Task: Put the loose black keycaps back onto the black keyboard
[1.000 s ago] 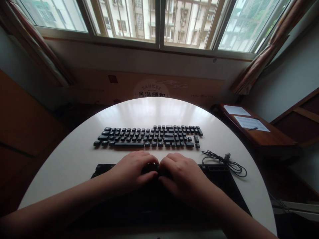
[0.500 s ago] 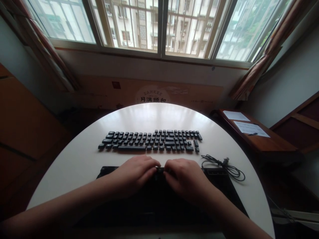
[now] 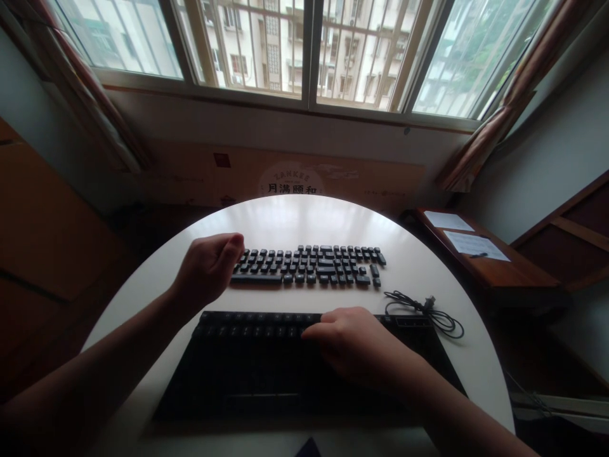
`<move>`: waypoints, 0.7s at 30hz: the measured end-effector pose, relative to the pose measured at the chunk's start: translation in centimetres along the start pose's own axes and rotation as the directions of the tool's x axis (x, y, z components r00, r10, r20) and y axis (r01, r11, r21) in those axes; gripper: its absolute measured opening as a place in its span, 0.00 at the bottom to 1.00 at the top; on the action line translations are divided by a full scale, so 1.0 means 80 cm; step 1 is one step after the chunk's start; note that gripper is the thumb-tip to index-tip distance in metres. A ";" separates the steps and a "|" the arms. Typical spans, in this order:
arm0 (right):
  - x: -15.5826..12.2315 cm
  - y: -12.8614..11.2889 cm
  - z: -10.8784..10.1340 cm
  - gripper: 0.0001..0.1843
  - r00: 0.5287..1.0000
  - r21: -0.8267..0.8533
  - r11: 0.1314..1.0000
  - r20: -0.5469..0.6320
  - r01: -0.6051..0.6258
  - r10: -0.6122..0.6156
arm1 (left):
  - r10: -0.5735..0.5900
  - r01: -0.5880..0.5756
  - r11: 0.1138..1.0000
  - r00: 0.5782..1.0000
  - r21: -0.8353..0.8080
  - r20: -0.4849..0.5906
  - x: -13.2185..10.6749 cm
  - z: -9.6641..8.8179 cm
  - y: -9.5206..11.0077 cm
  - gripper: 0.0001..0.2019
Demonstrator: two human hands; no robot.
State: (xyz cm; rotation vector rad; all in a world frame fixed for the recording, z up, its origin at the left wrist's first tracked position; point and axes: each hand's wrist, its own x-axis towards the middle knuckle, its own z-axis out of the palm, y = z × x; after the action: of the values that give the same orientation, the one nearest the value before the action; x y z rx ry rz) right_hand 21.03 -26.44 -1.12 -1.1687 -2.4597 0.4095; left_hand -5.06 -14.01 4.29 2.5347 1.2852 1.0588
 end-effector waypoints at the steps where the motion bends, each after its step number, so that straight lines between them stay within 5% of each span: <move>1: 0.000 0.000 0.001 0.21 1.000 -0.019 1.000 0.014 -0.007 0.007 | 0.027 -0.028 1.000 0.999 0.006 0.027 -0.001 0.001 0.000 0.26; 4: 0.002 -0.003 0.004 0.20 1.000 -0.081 0.997 -0.003 -0.020 0.020 | 0.174 -0.176 0.984 0.955 -0.011 0.242 -0.005 0.007 0.007 0.24; 10: 0.006 -0.013 0.008 0.19 1.000 -0.178 0.984 -0.023 -0.018 0.015 | 0.411 -0.431 0.896 0.713 -0.107 0.568 -0.030 0.021 0.036 0.14; 12: 0.006 -0.014 0.006 0.19 1.000 -0.188 0.982 -0.026 -0.009 0.004 | 0.427 -0.478 0.874 0.669 -0.087 0.608 -0.040 0.023 0.044 0.10; 17: 0.012 0.001 -0.016 0.15 0.975 -0.215 0.977 -0.221 -0.012 -0.037 | 0.473 -0.581 0.812 0.602 -0.053 0.643 -0.062 0.024 0.059 0.02; 21: 0.044 0.028 -0.038 0.12 0.962 -0.263 0.962 -0.275 -0.069 -0.006 | 0.548 -0.638 0.768 0.612 -0.054 0.570 -0.069 0.030 0.065 0.02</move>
State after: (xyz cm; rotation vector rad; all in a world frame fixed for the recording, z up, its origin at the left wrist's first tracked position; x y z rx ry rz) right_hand 21.92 -22.04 1.38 -1.2758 -2.3038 -0.0827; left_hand -2.30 -20.98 1.56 3.1346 0.3565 0.1740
